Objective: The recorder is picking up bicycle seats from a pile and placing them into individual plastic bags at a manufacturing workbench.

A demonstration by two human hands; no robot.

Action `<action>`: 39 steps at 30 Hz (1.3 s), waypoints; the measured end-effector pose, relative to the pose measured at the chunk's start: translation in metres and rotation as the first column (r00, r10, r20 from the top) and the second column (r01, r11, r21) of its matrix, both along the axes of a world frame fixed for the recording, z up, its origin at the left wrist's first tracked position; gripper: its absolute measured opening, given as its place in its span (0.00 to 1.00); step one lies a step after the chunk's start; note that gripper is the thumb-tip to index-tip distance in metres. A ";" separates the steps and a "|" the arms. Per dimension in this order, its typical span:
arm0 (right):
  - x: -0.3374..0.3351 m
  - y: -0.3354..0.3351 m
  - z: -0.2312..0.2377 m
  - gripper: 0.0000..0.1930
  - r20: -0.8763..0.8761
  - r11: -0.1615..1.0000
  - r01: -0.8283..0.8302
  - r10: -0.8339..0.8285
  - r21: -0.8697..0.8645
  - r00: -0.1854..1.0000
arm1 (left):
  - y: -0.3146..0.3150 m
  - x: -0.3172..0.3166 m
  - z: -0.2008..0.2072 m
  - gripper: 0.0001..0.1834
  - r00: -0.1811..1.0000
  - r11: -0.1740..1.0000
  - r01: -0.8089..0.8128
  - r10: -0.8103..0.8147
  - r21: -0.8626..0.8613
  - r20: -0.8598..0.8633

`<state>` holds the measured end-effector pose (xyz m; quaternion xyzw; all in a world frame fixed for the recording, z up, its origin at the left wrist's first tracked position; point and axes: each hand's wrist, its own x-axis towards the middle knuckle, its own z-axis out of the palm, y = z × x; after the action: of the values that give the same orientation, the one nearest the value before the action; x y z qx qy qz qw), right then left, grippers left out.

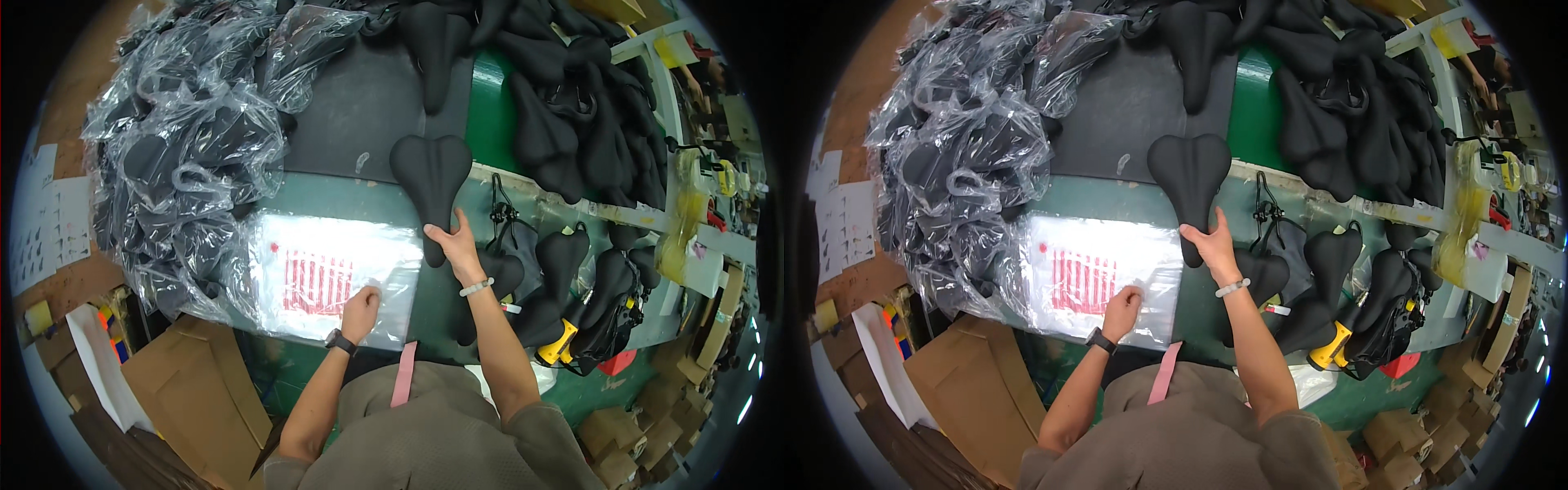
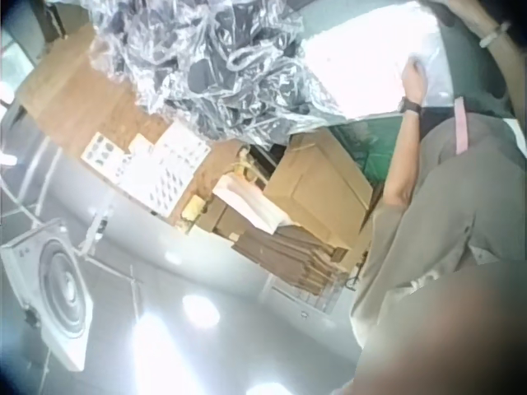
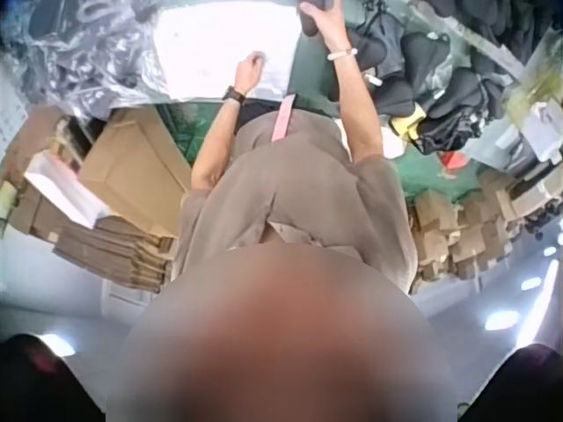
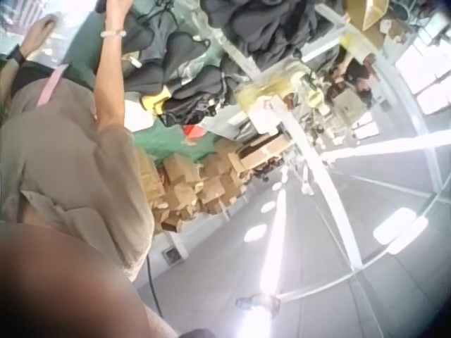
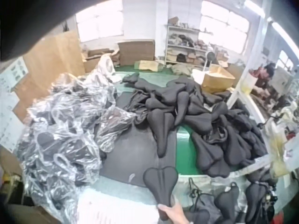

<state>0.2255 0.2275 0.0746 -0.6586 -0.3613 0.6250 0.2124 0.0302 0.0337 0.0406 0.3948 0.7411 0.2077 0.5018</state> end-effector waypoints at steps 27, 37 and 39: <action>0.034 -0.194 0.083 0.43 0.534 0.687 -0.702 0.528 0.188 0.660 | -0.013 -0.031 0.013 0.08 0.224 0.540 -0.784 0.708 -0.308 0.670; 0.008 -0.186 0.129 0.44 0.336 0.716 -0.492 0.364 0.495 0.869 | -0.020 0.001 -0.031 0.14 0.730 0.867 -0.498 0.442 -0.038 0.522; 0.003 -0.188 0.105 0.45 0.470 0.622 -0.640 0.444 0.451 0.763 | -0.018 0.000 -0.051 0.11 0.801 0.867 -0.498 0.470 -0.024 0.371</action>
<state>0.2282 0.0391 0.1800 -0.5070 -0.7483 0.4030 0.1436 0.0303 0.0156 -0.0108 0.1654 0.7026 0.4258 0.5456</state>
